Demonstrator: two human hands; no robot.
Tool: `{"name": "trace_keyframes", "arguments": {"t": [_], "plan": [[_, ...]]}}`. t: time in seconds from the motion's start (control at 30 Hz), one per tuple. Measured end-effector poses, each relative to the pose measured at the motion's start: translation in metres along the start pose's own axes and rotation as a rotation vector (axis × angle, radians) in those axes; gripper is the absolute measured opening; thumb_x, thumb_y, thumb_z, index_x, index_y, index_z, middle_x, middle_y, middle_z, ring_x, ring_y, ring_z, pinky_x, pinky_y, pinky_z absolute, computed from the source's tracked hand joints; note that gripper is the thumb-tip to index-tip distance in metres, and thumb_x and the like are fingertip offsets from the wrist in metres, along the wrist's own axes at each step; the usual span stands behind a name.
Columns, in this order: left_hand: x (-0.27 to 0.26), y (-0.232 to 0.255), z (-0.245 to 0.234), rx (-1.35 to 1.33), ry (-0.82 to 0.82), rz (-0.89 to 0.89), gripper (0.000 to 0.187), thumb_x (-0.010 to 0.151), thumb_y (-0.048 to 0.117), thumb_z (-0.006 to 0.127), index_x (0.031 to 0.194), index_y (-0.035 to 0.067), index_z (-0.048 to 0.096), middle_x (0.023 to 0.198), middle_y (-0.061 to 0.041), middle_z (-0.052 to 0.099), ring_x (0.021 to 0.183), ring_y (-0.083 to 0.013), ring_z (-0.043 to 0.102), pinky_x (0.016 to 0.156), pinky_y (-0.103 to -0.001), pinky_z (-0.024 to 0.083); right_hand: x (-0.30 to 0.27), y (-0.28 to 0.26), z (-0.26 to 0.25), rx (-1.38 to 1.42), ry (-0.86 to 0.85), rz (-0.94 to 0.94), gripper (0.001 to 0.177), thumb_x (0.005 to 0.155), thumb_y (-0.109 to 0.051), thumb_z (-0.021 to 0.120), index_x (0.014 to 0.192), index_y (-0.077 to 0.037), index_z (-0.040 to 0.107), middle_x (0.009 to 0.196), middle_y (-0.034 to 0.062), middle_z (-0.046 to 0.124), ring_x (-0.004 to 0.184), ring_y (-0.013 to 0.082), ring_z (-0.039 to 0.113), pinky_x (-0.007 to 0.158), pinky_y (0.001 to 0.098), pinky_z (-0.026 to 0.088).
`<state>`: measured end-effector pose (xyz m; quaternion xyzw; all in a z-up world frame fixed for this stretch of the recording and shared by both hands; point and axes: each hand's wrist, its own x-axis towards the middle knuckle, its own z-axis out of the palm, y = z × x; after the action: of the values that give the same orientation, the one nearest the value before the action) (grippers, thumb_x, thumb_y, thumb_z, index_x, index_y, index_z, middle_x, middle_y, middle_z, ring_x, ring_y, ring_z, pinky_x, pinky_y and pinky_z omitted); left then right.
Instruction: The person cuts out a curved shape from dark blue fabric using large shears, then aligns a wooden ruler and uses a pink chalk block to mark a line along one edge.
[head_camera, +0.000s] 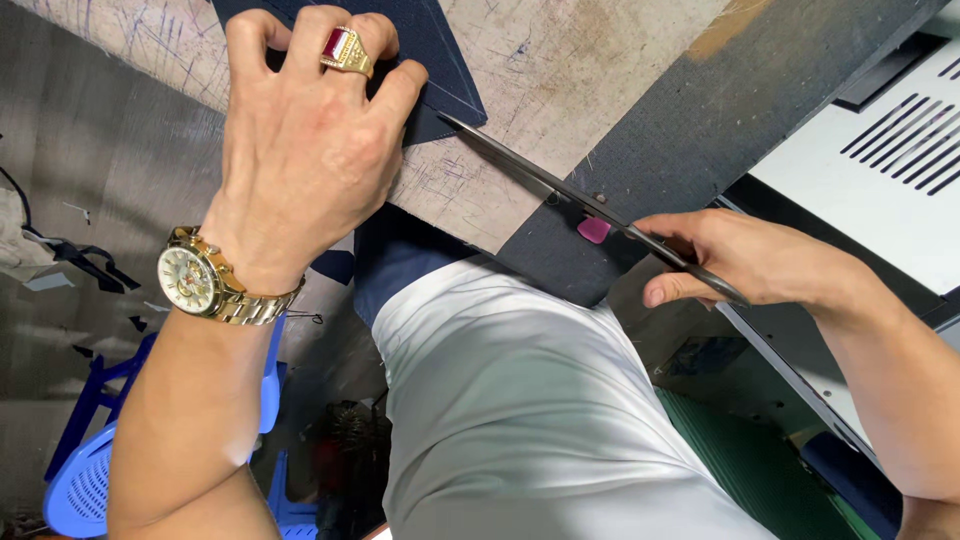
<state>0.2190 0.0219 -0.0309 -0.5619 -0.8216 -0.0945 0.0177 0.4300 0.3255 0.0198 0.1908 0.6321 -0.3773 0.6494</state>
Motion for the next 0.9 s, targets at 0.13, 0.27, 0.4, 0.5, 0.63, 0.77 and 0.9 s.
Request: {"name": "trace_keyframes", "arguments": {"t": [0.13, 0.27, 0.4, 0.5, 0.63, 0.77, 0.9], "plan": [[0.001, 0.0, -0.001, 0.013, 0.0, 0.004, 0.009, 0.099, 0.011, 0.067, 0.103, 0.019, 0.069, 0.115, 0.002, 0.066, 0.101, -0.0204, 0.059, 0.084, -0.038, 0.037, 0.001, 0.0, 0.0, -0.023, 0.003, 0.016, 0.066, 0.074, -0.05, 0.077, 0.134, -0.024, 0.068, 0.066, 0.0007, 0.069, 0.052, 0.0168, 0.056, 0.051, 0.0312, 0.047], [0.001, 0.0, -0.001, -0.002, -0.016, 0.002, 0.009, 0.097, 0.012, 0.067, 0.103, 0.019, 0.069, 0.117, 0.001, 0.067, 0.102, -0.0215, 0.059, 0.083, -0.039, 0.038, 0.0, -0.004, 0.0, 0.004, -0.002, 0.021, 0.062, 0.073, -0.051, 0.076, 0.129, -0.025, 0.072, 0.069, -0.0002, 0.068, 0.057, 0.0166, 0.058, 0.053, 0.0316, 0.048], [0.001, 0.0, 0.0, -0.008, -0.012, 0.0, 0.009, 0.097, 0.011, 0.068, 0.102, 0.019, 0.068, 0.116, 0.001, 0.066, 0.102, -0.0212, 0.059, 0.084, -0.039, 0.038, -0.002, -0.009, 0.0, -0.017, 0.009, 0.054, 0.06, 0.074, -0.049, 0.076, 0.128, -0.025, 0.069, 0.076, -0.0004, 0.08, 0.06, 0.0162, 0.07, 0.057, 0.0305, 0.056], [0.001, -0.001, 0.0, -0.029, 0.003, 0.0, 0.016, 0.093, 0.009, 0.067, 0.106, 0.018, 0.071, 0.118, 0.0, 0.067, 0.104, -0.0217, 0.06, 0.084, -0.039, 0.038, 0.0, -0.002, -0.001, 0.022, -0.024, 0.022, 0.062, 0.074, -0.048, 0.077, 0.128, -0.019, 0.069, 0.052, 0.0046, 0.065, 0.048, 0.0185, 0.064, 0.048, 0.0321, 0.051], [0.0, -0.001, 0.0, -0.014, -0.01, -0.005, 0.014, 0.093, 0.013, 0.069, 0.106, 0.02, 0.07, 0.118, 0.001, 0.067, 0.104, -0.0211, 0.06, 0.084, -0.039, 0.038, 0.0, 0.0, -0.002, 0.034, -0.08, 0.063, 0.076, 0.07, -0.052, 0.076, 0.139, -0.021, 0.064, 0.049, 0.0083, 0.066, 0.05, 0.0198, 0.071, 0.052, 0.0318, 0.055], [-0.003, -0.008, -0.005, 0.001, -0.019, 0.0, 0.022, 0.092, 0.013, 0.07, 0.113, 0.019, 0.074, 0.119, 0.0, 0.069, 0.105, -0.0211, 0.064, 0.087, -0.04, 0.039, -0.002, -0.006, -0.003, 0.108, -0.076, 0.088, 0.075, 0.07, -0.05, 0.077, 0.139, -0.021, 0.067, 0.049, 0.0092, 0.062, 0.05, 0.0202, 0.067, 0.051, 0.033, 0.058], [-0.008, -0.019, -0.014, -0.01, -0.047, -0.02, 0.037, 0.087, 0.018, 0.081, 0.123, 0.015, 0.075, 0.127, -0.005, 0.066, 0.11, -0.0253, 0.062, 0.09, -0.041, 0.039, -0.001, -0.008, -0.001, 0.133, -0.07, 0.06, 0.074, 0.07, -0.05, 0.077, 0.139, -0.023, 0.068, 0.053, 0.0056, 0.059, 0.049, 0.0173, 0.059, 0.047, 0.0319, 0.055]]}}
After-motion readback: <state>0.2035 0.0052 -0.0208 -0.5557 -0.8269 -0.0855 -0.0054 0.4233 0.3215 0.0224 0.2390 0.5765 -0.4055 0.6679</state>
